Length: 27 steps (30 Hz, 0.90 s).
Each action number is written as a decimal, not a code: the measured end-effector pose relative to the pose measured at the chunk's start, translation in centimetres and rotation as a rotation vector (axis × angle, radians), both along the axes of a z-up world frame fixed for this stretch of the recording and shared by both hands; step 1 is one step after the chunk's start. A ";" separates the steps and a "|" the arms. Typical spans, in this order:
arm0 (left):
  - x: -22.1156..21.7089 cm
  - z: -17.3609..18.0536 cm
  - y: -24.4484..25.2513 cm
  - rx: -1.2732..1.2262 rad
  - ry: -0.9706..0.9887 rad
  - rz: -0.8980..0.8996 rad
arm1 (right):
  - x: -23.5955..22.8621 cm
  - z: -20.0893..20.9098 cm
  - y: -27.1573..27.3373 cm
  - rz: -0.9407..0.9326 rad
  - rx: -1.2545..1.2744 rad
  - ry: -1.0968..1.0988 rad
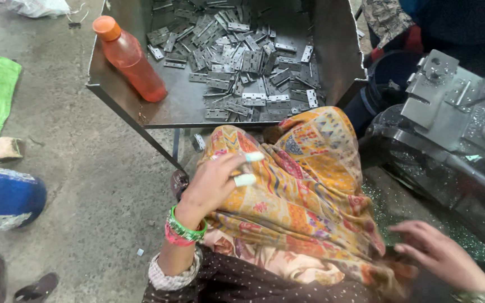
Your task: The person repeatedly picks small metal pieces from a bin, places them into a press machine, and operates the lever to process them. The processed pieces are returned to the bin. The person continues this cycle throughout the clip.
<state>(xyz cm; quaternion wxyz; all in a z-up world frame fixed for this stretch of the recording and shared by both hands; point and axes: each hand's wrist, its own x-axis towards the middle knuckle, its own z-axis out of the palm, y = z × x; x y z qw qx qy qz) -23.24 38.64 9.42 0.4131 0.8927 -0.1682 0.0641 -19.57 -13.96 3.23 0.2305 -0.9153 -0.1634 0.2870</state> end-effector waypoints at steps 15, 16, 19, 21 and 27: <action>-12.3 0.8 4.7 -0.104 0.542 0.137 | -4.0 2.2 32.9 1.255 0.932 0.298; -13.0 2.2 5.3 -0.124 0.570 -0.016 | -5.0 2.2 33.0 1.311 0.920 0.367; -12.5 4.0 6.5 -0.144 0.598 -0.252 | -5.3 2.2 33.7 1.230 0.969 0.332; -10.3 3.5 7.7 -0.026 0.551 -0.158 | -2.9 1.8 33.8 1.007 1.121 0.181; 6.9 -6.1 10.0 0.103 -0.040 0.454 | 3.2 -2.1 30.8 0.745 0.600 0.114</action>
